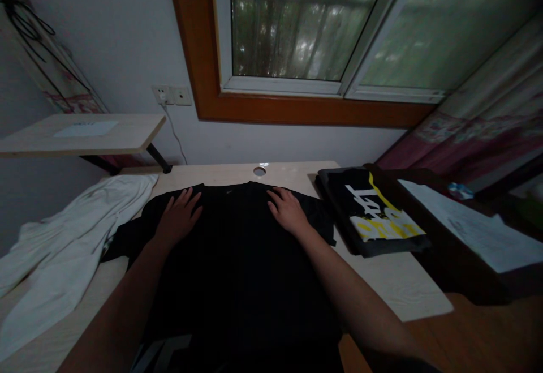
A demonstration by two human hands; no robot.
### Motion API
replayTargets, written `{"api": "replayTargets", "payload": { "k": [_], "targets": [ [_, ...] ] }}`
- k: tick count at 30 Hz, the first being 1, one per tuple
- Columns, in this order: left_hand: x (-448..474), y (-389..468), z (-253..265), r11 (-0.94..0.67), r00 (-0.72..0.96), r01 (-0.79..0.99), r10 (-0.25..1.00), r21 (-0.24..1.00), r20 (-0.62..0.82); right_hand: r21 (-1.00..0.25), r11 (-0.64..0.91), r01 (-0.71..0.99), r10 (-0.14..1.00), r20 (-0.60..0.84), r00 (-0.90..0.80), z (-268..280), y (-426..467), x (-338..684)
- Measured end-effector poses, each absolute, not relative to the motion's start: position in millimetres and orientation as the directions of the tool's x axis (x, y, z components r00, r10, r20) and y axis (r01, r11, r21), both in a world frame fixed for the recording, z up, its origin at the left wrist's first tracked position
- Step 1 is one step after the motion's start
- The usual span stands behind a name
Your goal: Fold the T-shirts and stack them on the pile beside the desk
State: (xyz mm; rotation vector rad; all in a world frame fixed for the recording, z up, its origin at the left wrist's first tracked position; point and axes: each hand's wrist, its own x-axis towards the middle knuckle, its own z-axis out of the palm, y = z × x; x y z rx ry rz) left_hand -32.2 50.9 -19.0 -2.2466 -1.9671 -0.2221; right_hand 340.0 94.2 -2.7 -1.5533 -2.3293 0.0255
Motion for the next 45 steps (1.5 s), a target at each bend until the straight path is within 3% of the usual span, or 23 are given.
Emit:
{"api": "replayTargets", "payload": {
  "k": [15,24,35,41,45],
  "targets": [
    [-33.8,51.8,-19.0,-0.131,0.131,0.991,0.97,-0.011,0.205,-0.178,0.436,0.882,0.872,0.327,-0.365,-2.3,91.9,337.7],
    [-36.1,52.8,-20.1,-0.129,0.128,0.992,0.97,-0.009,0.207,-0.317,0.406,0.857,0.895,0.329,-0.303,-6.9,97.5,344.8],
    [-35.3,52.5,-20.4,-0.125,0.124,0.992,0.971,-0.008,0.205,-0.218,0.319,0.922,0.925,0.285,-0.253,-4.8,96.4,339.7],
    [-36.6,53.5,-21.3,-0.128,0.128,0.992,0.971,-0.011,0.203,-0.194,0.4,0.896,0.898,0.28,-0.34,-8.1,97.6,345.9],
    [-38.7,53.5,-22.0,-0.122,0.122,0.992,0.972,-0.012,0.202,-0.185,0.302,0.935,0.924,0.299,-0.239,-9.7,98.7,350.8]
  ]
}}
